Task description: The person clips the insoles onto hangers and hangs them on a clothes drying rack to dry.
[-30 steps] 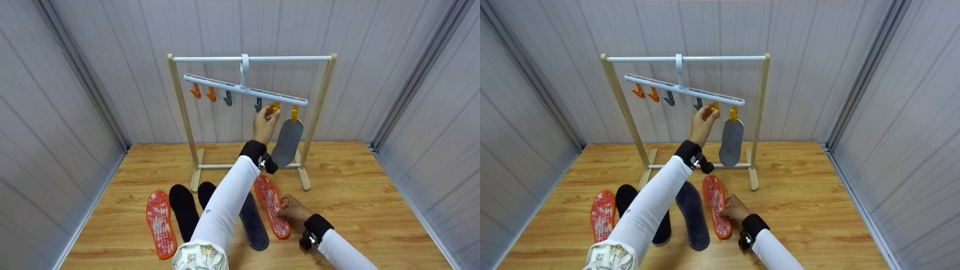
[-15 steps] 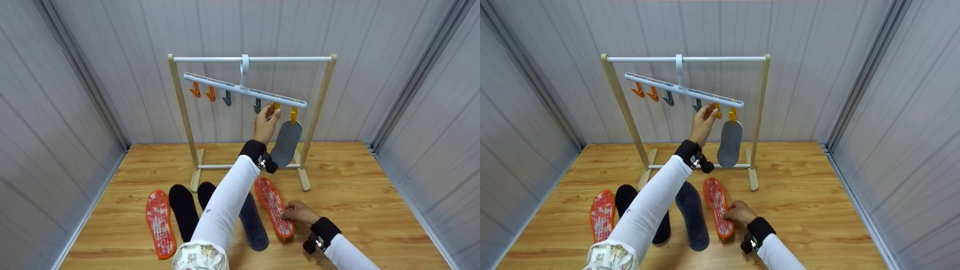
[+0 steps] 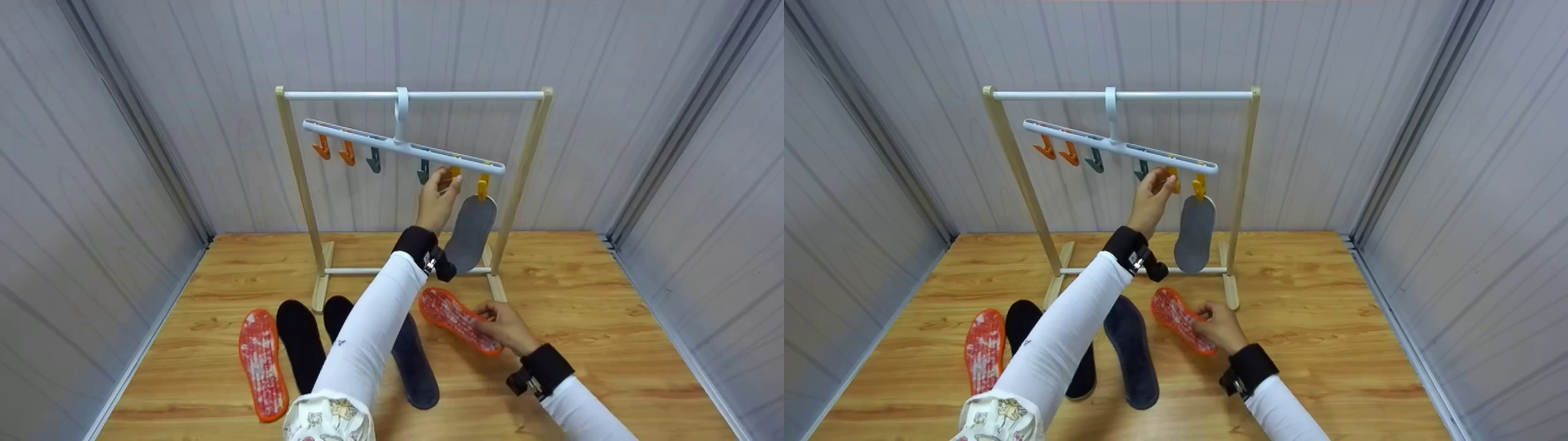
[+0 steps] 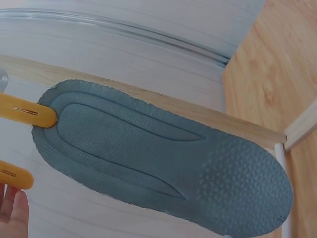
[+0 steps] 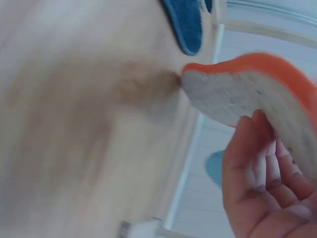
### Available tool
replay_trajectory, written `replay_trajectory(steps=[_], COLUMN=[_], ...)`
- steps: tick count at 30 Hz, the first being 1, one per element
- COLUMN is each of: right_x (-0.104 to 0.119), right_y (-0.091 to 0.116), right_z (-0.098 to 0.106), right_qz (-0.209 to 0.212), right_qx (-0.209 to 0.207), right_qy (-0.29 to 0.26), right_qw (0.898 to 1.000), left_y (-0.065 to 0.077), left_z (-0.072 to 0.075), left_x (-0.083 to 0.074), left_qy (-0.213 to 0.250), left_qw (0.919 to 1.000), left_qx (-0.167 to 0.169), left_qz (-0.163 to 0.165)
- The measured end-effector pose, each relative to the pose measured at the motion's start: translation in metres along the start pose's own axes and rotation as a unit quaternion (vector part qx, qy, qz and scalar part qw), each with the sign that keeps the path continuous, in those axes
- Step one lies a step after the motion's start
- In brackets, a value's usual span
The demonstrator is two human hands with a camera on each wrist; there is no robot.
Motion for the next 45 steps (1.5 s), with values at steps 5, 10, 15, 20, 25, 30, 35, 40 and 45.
replay_trajectory(steps=[5,10,15,20,25,30,35,40,45], right_x=[0.013,0.022,0.038,0.045,0.054,0.061,0.070,0.075,0.079], right_y=[-0.006,-0.012,-0.015,-0.021,-0.032,-0.047,-0.061,-0.071,-0.078], right_z=[0.013,0.020,0.022,0.019,0.021,0.023,0.024,0.025,0.029], right_qz=[-0.013,-0.039,-0.046,-0.019,-0.004,0.018,0.027,0.025,0.029], right_qx=[-0.062,-0.095,-0.085,-0.061,-0.071,-0.111,-0.140,-0.168,-0.205], right_qy=[0.009,-0.019,-0.083,-0.130,-0.155,-0.229,-0.314,-0.300,-0.258], right_qw=[0.998,0.995,0.992,0.989,0.985,0.967,0.939,0.939,0.944], left_y=[-0.001,-0.001,-0.002,0.005,0.013,0.014,0.011,0.006,-0.001], left_z=[0.000,0.000,-0.001,0.000,0.000,0.000,0.001,0.003,0.001], left_x=[0.001,0.001,0.001,-0.016,-0.032,-0.034,-0.034,-0.024,-0.009], left_qy=[0.001,0.012,0.015,0.029,0.026,0.025,0.024,0.024,0.008], left_qw=[1.0000,0.9999,0.9998,0.9993,0.9993,0.9993,0.9993,0.9995,0.9998], left_qx=[0.002,0.000,0.000,0.003,0.010,0.009,0.003,-0.003,0.002], left_qz=[-0.001,0.002,0.010,0.021,0.023,0.028,0.030,0.021,0.015])
Point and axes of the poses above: each hand's wrist, its own y-axis away from the middle knuckle, its own z-axis out of the back of the hand, x = y × z, the point moved 4 cm from there along -y, towards the middle knuckle, and after that the axes turned 7 degrees about y, right-handed, at the moved point
